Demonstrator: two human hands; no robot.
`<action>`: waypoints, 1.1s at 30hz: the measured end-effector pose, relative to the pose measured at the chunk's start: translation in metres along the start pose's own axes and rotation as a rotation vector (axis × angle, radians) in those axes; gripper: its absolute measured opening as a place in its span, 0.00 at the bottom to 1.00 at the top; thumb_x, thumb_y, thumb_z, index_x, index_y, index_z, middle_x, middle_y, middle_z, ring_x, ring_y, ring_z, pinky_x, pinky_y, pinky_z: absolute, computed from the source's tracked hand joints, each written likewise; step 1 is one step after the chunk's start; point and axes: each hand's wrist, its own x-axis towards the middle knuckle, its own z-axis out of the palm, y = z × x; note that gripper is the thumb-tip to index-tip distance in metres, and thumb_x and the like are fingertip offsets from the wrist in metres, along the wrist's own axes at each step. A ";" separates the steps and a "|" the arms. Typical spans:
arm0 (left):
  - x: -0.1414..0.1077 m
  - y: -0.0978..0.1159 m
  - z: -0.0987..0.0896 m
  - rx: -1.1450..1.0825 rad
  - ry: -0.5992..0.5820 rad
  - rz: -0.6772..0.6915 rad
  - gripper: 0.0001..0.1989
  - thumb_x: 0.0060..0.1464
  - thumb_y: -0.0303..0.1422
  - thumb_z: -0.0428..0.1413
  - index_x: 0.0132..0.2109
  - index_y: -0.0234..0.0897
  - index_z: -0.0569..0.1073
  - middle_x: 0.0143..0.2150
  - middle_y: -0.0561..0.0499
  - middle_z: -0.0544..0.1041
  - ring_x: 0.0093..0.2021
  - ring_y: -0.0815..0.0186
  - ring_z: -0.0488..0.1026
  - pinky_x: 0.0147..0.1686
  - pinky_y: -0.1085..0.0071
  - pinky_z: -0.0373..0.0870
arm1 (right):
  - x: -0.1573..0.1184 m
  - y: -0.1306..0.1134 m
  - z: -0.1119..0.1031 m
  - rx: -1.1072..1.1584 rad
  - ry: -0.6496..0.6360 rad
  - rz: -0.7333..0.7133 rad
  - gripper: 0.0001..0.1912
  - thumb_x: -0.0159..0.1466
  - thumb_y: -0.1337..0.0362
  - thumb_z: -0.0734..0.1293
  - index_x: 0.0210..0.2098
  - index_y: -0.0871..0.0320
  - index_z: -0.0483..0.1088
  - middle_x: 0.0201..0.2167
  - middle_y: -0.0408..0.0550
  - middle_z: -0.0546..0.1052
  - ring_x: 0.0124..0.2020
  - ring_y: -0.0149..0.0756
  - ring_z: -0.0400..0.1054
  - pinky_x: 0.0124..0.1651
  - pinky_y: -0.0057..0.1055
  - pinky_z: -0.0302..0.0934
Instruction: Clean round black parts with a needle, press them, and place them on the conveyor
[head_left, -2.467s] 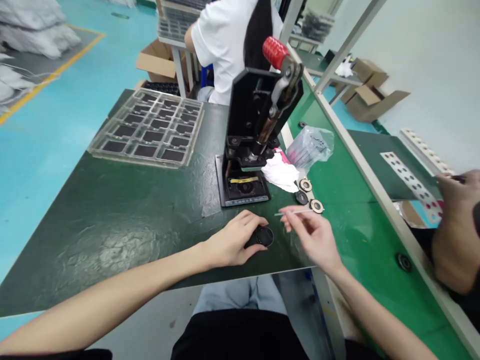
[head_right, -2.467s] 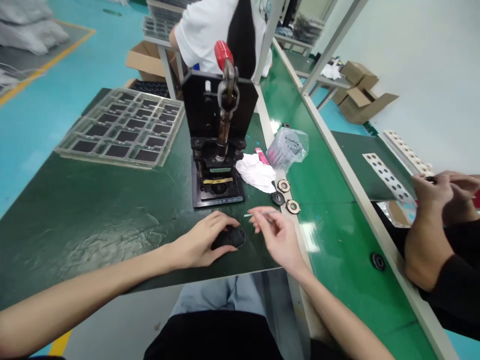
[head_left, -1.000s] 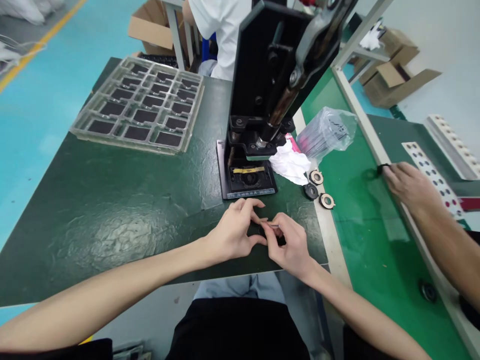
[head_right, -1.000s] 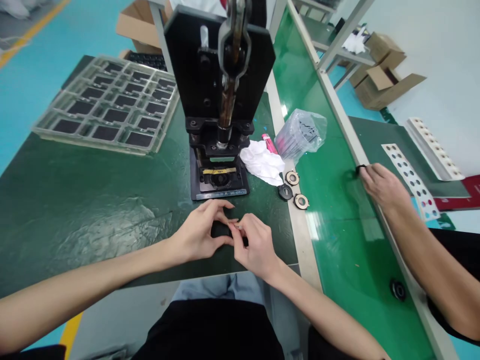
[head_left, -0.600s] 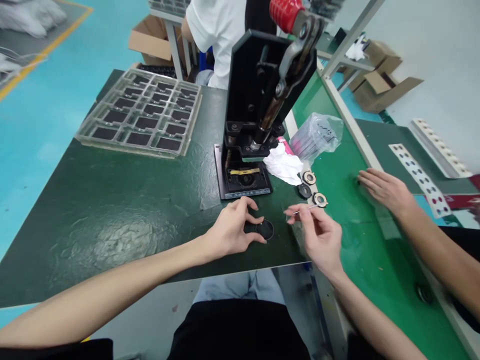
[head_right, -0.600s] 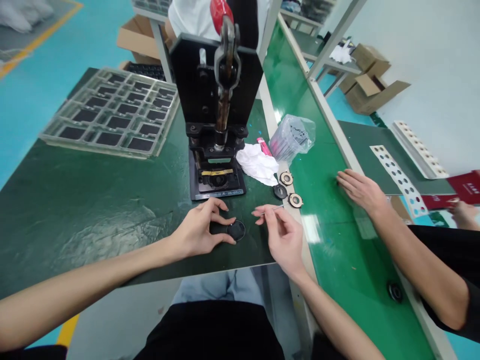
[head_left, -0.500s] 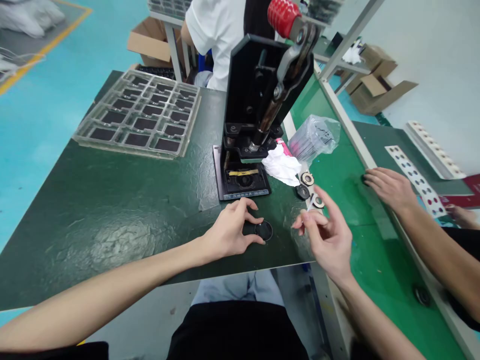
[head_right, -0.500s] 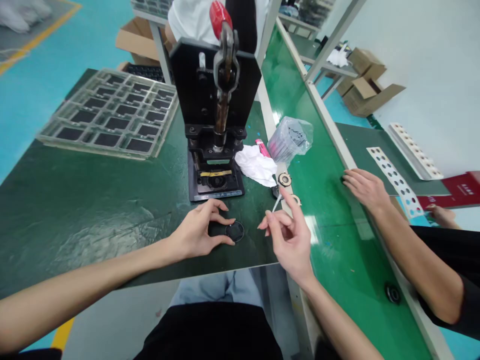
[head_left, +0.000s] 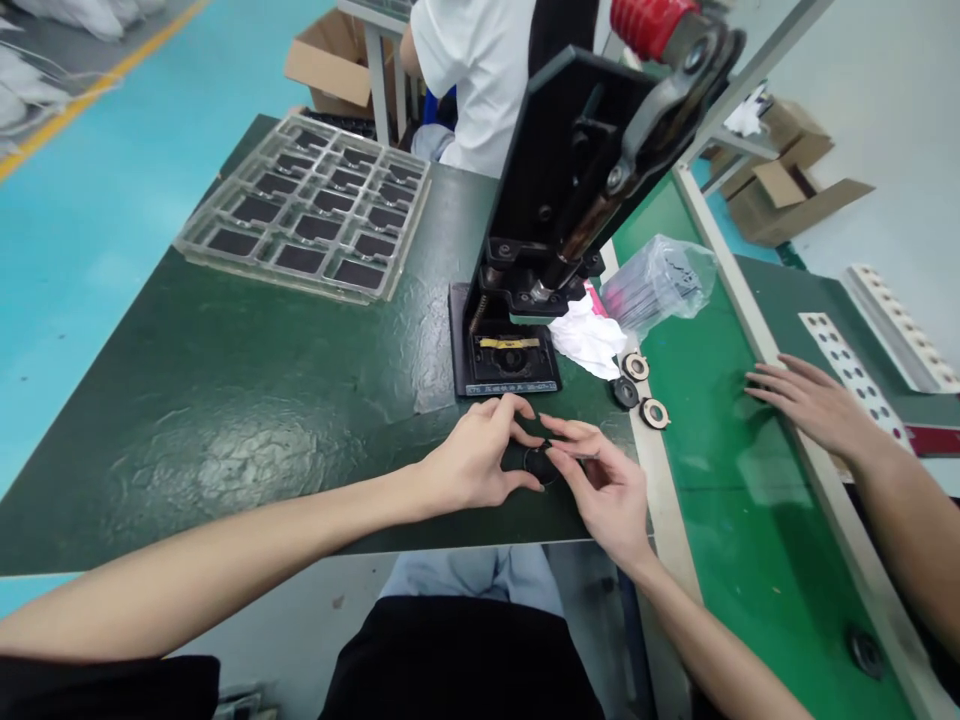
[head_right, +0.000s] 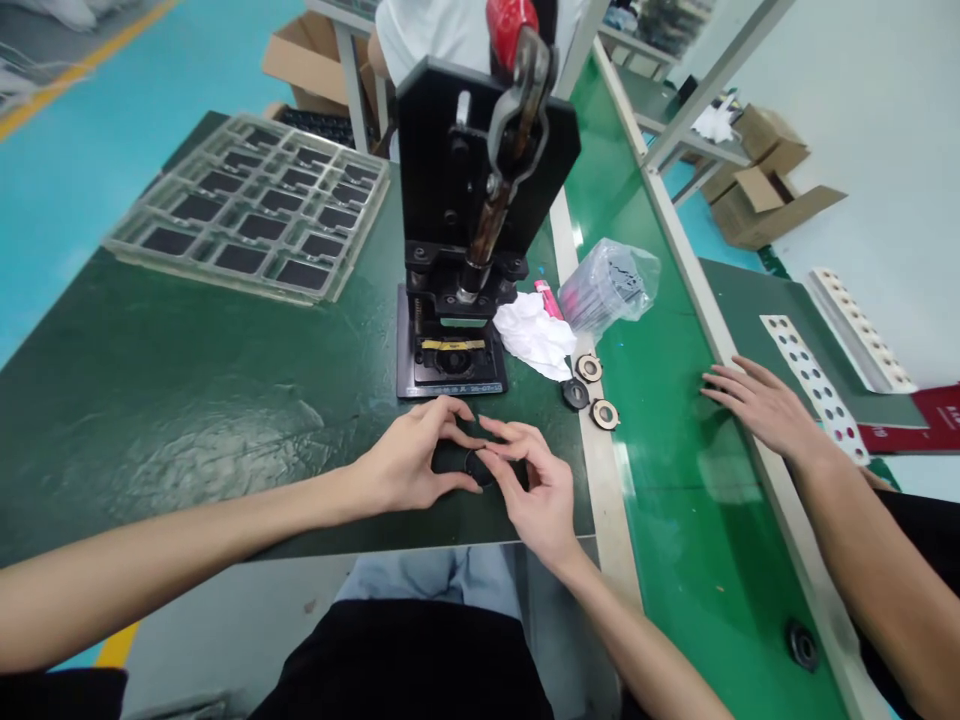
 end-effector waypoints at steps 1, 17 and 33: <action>0.000 0.000 0.001 0.000 0.000 0.005 0.38 0.40 0.33 0.77 0.48 0.42 0.58 0.41 0.51 0.83 0.54 0.49 0.77 0.53 0.57 0.69 | 0.001 0.001 0.001 -0.003 -0.017 -0.012 0.06 0.67 0.63 0.72 0.32 0.55 0.75 0.44 0.52 0.82 0.48 0.40 0.78 0.50 0.38 0.74; 0.003 0.004 -0.002 -0.014 -0.046 -0.070 0.36 0.41 0.32 0.77 0.41 0.44 0.55 0.40 0.52 0.84 0.49 0.51 0.80 0.51 0.58 0.69 | 0.006 0.005 -0.010 -0.004 0.067 0.225 0.15 0.67 0.51 0.71 0.35 0.57 0.75 0.31 0.48 0.81 0.33 0.34 0.76 0.37 0.30 0.72; -0.002 0.001 -0.004 0.034 -0.035 0.079 0.31 0.46 0.30 0.72 0.47 0.42 0.60 0.45 0.53 0.83 0.48 0.55 0.79 0.50 0.60 0.67 | 0.002 -0.027 -0.054 -0.039 -0.192 0.217 0.13 0.67 0.60 0.70 0.49 0.56 0.79 0.44 0.53 0.84 0.34 0.35 0.81 0.35 0.28 0.77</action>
